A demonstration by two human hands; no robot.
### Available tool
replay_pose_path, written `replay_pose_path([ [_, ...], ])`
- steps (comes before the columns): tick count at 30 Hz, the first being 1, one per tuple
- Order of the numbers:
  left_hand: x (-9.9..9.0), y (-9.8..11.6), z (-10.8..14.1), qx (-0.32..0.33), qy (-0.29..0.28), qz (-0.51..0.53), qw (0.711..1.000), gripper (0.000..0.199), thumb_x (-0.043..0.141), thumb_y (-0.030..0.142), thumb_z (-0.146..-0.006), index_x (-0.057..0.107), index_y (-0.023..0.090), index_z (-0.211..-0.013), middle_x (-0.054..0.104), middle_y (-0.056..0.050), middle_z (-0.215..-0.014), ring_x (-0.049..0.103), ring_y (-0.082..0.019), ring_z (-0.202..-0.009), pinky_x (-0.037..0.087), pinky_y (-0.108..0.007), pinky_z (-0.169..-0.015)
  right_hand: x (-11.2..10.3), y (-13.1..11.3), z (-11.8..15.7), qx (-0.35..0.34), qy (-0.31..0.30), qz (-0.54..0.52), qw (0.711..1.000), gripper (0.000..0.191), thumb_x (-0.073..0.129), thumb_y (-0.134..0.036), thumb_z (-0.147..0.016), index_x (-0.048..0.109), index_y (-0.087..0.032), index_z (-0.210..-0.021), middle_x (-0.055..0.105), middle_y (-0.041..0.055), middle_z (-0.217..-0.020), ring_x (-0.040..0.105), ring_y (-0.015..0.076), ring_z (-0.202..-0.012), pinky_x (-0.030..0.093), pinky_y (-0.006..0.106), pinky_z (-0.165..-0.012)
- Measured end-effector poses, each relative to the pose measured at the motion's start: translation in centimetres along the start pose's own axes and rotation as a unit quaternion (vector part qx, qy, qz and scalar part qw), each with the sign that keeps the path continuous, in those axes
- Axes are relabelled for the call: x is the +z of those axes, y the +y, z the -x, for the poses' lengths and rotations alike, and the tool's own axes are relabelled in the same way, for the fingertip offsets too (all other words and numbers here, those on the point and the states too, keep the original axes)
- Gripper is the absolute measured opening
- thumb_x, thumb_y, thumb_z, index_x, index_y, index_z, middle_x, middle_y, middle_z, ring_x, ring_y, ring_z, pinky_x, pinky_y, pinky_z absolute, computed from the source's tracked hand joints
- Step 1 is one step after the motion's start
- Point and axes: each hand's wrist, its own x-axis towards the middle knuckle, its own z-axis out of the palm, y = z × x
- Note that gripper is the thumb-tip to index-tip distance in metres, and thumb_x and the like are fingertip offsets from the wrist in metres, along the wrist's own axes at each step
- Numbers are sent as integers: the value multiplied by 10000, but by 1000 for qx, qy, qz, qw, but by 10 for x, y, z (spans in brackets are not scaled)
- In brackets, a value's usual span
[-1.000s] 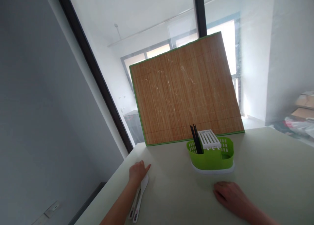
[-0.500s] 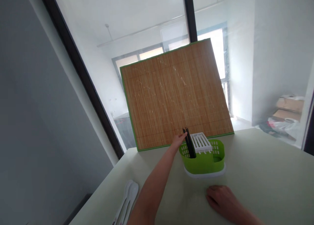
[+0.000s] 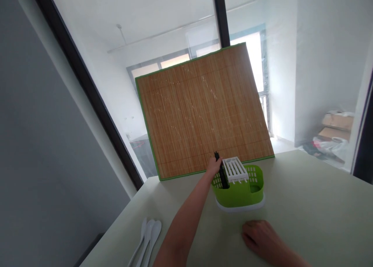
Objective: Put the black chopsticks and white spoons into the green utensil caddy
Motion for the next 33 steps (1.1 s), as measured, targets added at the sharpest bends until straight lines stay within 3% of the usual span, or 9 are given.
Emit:
replay_pose_path([
  [9,-5,3,43,51,122,-125,983,407,360,428,-920,632,125,-924,611,-156,-998,524,-274,-1058,375,-384,-913,1,2,0,-15,13,-6,1000,175,457,-171,-853,531,-196,-697,627,-1,-683,577,147,-616,245,283,-576],
  [19,4,-12,73,57,78,-236,967,392,403,448,-892,665,168,-972,588,-132,-1132,472,-303,-1098,339,-442,-931,2,2,1,-18,22,0,1000,178,465,-172,-850,541,-192,-690,627,8,-669,577,149,-603,248,278,-566],
  [24,5,-14,76,36,83,-192,977,386,417,446,-887,667,160,-954,654,-140,-973,510,-314,-1066,328,-462,-935,-1,2,1,-17,20,-3,1000,183,458,-165,-853,541,-195,-694,629,7,-673,584,151,-616,256,278,-572],
  [28,4,-6,70,56,111,-154,980,456,342,436,-925,671,146,-801,670,-133,-865,578,-278,-971,323,-445,-960,-4,0,0,-18,19,-9,1000,186,461,-163,-857,536,-192,-689,629,5,-677,585,149,-617,261,272,-574],
  [31,-11,11,60,78,140,-87,983,537,204,431,-958,642,149,-826,675,-111,-870,626,-202,-859,420,-341,-868,-5,0,0,-16,17,-8,1000,184,465,-164,-857,534,-192,-688,628,3,-678,589,151,-626,268,266,-579],
  [33,-32,24,52,95,169,-5,981,572,145,460,-957,611,144,-859,665,-101,-818,637,-165,-749,470,-282,-735,-6,0,1,-14,14,-8,1000,186,464,-163,-857,534,-192,-687,629,5,-678,592,154,-631,271,265,-580],
])
